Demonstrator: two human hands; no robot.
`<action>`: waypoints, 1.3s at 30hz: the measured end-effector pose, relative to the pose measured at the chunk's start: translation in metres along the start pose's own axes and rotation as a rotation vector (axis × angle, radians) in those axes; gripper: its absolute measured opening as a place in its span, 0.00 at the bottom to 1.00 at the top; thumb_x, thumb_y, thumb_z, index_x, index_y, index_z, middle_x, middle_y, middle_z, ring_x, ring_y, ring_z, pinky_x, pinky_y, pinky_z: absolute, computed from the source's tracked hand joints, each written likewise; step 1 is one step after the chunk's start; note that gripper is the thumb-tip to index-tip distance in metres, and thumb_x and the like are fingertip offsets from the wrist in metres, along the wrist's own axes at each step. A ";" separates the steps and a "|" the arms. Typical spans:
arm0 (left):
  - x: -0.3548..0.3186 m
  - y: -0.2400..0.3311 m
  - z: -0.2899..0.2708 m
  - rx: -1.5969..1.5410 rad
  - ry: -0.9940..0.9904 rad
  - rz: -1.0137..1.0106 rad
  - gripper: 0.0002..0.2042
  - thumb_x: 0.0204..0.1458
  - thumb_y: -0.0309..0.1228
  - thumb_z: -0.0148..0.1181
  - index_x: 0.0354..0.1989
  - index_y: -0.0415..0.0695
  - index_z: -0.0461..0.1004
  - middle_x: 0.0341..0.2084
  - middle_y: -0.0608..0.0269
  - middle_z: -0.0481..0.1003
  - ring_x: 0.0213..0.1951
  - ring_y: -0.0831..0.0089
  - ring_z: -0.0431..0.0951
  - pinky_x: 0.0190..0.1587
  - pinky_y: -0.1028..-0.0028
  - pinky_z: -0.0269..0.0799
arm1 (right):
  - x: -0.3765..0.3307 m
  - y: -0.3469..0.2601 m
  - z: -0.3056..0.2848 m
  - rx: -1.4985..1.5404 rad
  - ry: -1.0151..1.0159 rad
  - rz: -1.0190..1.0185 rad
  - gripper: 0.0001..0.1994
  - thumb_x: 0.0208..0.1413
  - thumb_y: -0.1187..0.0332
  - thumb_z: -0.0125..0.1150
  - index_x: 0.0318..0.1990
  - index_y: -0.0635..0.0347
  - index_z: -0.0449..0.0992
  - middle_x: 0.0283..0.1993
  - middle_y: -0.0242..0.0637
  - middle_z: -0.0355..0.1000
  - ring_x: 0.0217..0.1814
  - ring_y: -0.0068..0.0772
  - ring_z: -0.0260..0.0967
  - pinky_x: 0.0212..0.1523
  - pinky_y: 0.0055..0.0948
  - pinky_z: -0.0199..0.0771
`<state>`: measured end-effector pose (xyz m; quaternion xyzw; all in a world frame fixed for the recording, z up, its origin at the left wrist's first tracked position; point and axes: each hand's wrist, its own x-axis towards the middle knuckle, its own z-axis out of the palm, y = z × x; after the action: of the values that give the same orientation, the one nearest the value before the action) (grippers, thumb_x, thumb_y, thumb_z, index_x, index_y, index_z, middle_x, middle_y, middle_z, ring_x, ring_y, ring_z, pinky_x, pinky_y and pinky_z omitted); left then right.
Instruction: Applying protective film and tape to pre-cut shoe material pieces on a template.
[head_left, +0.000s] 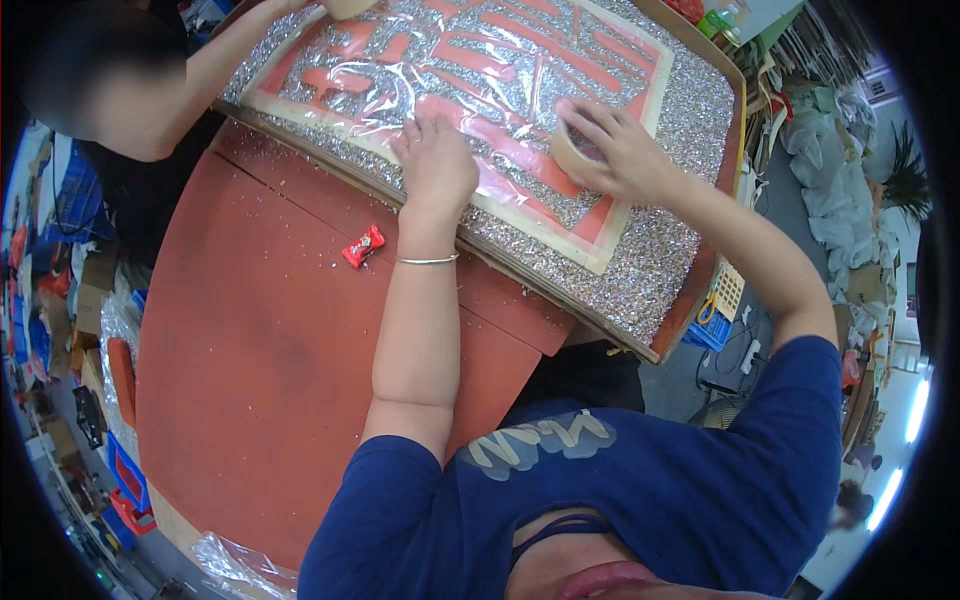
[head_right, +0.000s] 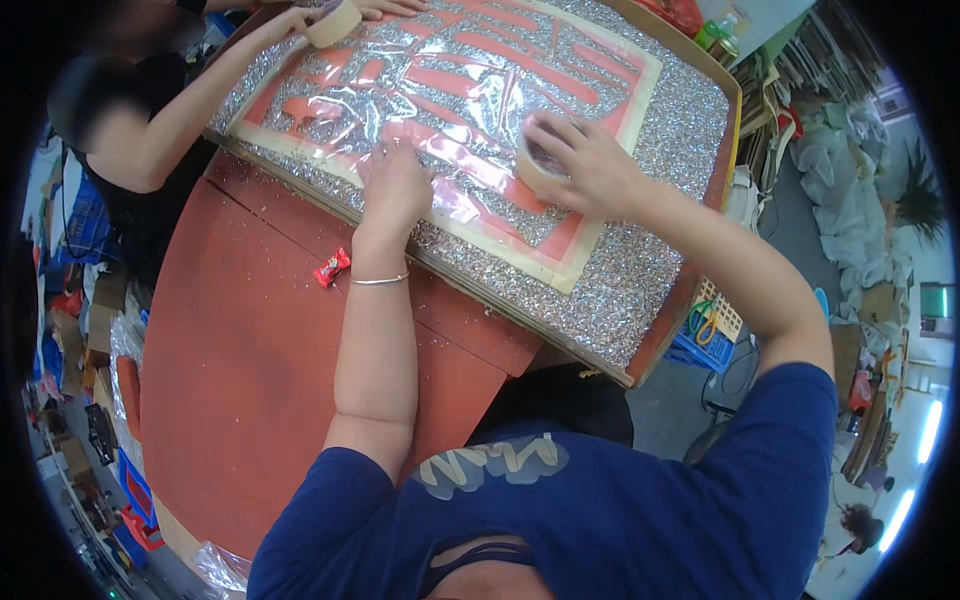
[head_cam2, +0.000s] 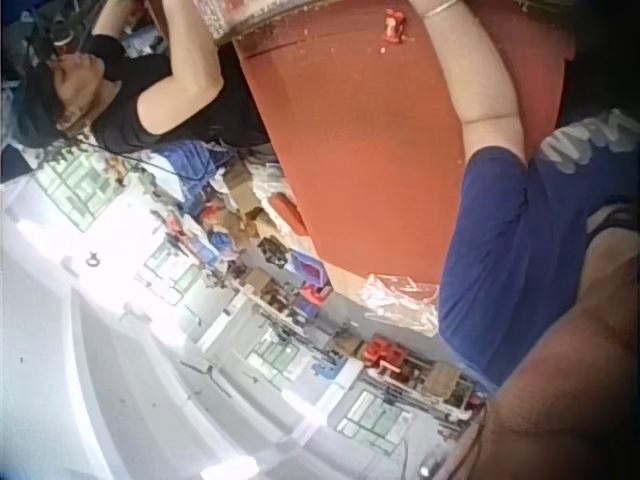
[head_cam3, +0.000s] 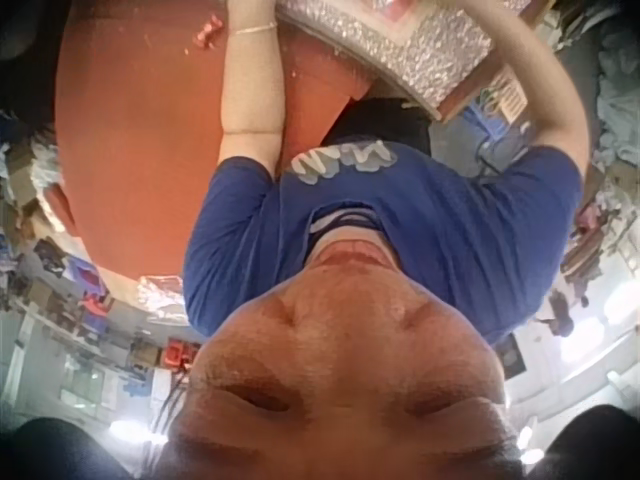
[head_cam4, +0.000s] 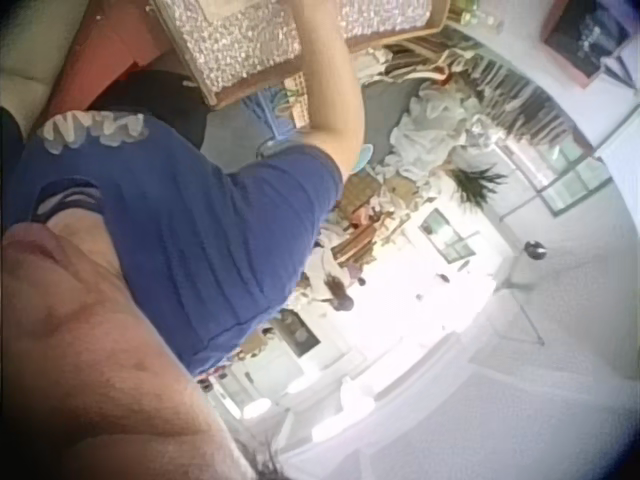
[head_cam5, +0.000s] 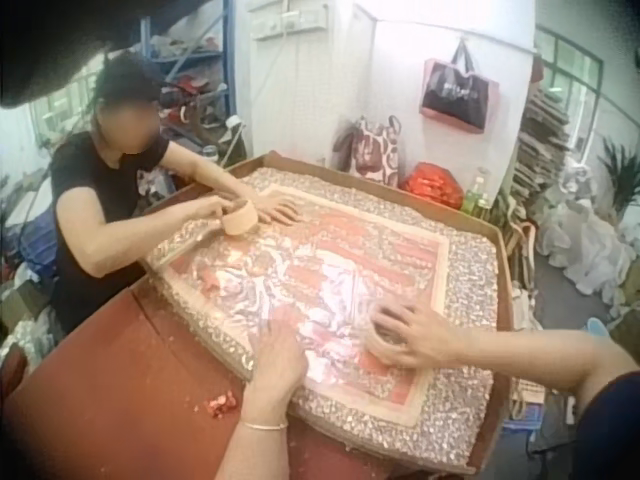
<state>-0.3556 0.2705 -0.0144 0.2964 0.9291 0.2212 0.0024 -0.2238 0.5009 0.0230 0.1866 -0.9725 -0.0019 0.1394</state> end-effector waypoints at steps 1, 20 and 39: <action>0.001 -0.004 -0.001 0.022 -0.074 -0.024 0.25 0.50 0.29 0.54 0.55 0.26 0.62 0.57 0.36 0.63 0.64 0.44 0.57 0.65 0.49 0.47 | -0.005 -0.009 -0.005 0.006 -0.003 -0.009 0.39 0.46 0.54 0.66 0.66 0.53 0.56 0.66 0.45 0.56 0.58 0.53 0.61 0.59 0.45 0.62; 0.000 0.010 -0.004 0.013 -0.183 -0.066 0.30 0.51 0.29 0.45 0.62 0.26 0.53 0.64 0.35 0.53 0.68 0.45 0.48 0.69 0.53 0.36 | 0.008 -0.060 -0.003 0.037 -0.123 0.149 0.37 0.46 0.57 0.67 0.64 0.54 0.59 0.65 0.44 0.56 0.59 0.48 0.59 0.58 0.48 0.61; -0.048 0.103 0.031 0.133 -0.379 0.231 0.24 0.54 0.36 0.49 0.55 0.31 0.69 0.63 0.37 0.57 0.67 0.45 0.52 0.66 0.47 0.44 | -0.005 0.066 0.024 -0.163 -0.053 0.378 0.38 0.49 0.48 0.60 0.66 0.51 0.55 0.67 0.46 0.55 0.58 0.61 0.63 0.56 0.50 0.66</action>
<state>-0.2553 0.3312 -0.0059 0.4364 0.8845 0.0988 0.1323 -0.2499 0.5631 0.0021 -0.0112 -0.9902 -0.0593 0.1260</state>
